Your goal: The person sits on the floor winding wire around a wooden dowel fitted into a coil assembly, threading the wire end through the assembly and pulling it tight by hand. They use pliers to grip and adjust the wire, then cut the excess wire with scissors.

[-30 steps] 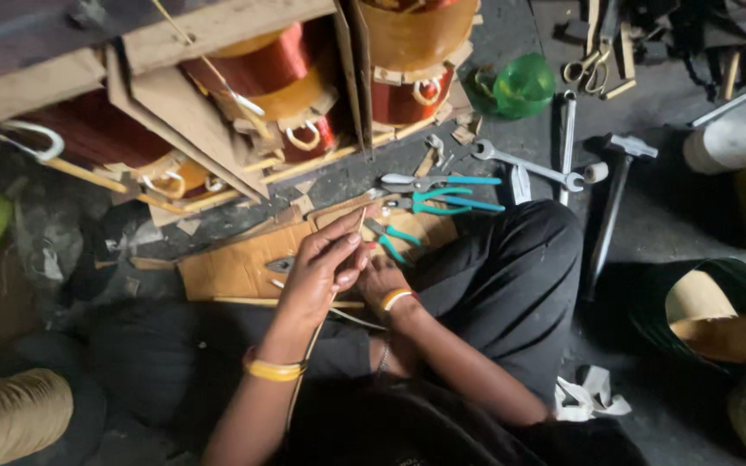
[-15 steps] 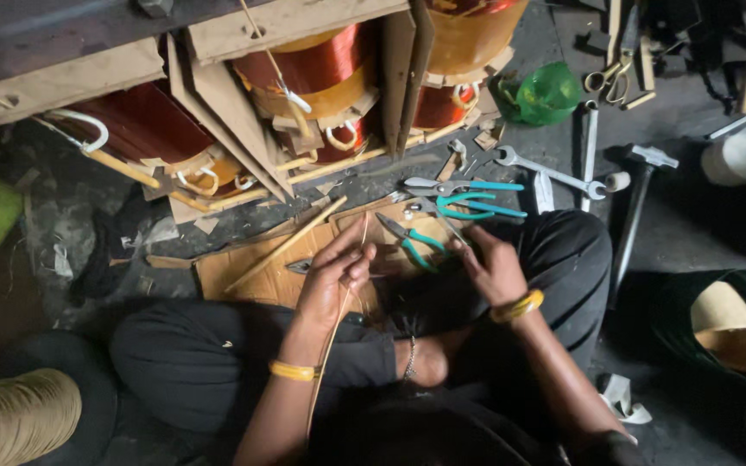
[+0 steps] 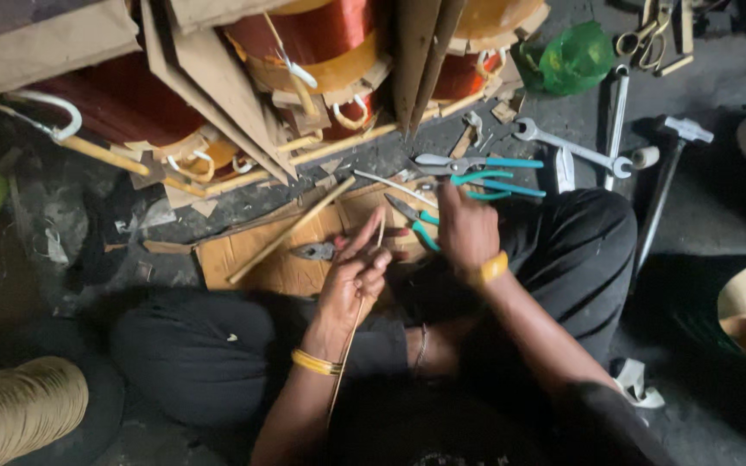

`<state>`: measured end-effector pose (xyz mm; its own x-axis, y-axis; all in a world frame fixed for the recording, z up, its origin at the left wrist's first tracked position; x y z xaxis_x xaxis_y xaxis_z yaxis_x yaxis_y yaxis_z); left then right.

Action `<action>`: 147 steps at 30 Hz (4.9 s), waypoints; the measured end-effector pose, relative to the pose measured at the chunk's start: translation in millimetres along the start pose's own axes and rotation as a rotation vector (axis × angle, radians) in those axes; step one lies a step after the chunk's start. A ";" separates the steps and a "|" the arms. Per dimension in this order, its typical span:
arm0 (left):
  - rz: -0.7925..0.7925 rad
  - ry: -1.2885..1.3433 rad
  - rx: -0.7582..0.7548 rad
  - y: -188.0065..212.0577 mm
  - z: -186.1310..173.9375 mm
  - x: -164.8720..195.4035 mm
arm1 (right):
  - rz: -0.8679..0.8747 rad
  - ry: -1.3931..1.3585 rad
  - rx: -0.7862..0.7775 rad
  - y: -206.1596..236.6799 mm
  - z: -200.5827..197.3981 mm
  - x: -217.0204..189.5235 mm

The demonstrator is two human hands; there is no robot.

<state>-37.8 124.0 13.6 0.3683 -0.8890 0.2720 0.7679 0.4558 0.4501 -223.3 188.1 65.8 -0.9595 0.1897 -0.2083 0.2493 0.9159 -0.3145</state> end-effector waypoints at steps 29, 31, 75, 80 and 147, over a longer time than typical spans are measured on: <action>-0.016 -0.072 -0.227 6.8 13.5 4.6 | -0.076 0.072 -0.107 -7.3 1.8 13.3; -0.034 -0.106 -0.192 10.4 15.8 8.8 | -0.219 0.085 -0.097 9.9 10.1 3.2; 0.090 -0.551 -0.201 120.9 76.4 67.4 | -0.578 0.117 -0.283 -50.4 126.6 -51.2; 0.086 -0.535 -0.117 137.4 83.2 62.5 | -0.458 0.307 0.017 -30.8 111.9 -21.8; 0.071 -0.687 -0.060 85.5 102.7 -18.4 | 0.528 -1.838 -0.240 6.8 -54.7 16.6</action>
<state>-32.8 183.8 134.4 0.0188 -0.6195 0.7848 0.7890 0.4913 0.3689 -244.7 216.8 110.9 0.5302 0.0198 -0.8476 0.2502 0.9515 0.1788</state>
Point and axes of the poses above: each hand's wrist, its own y-axis away from the middle knuckle, its own z-axis out of the palm, x = y × z, the point moved 3 cm from there along -y, towards the middle knuckle, and after that the axes turned 5 degrees about y, right-handed, at the moved point
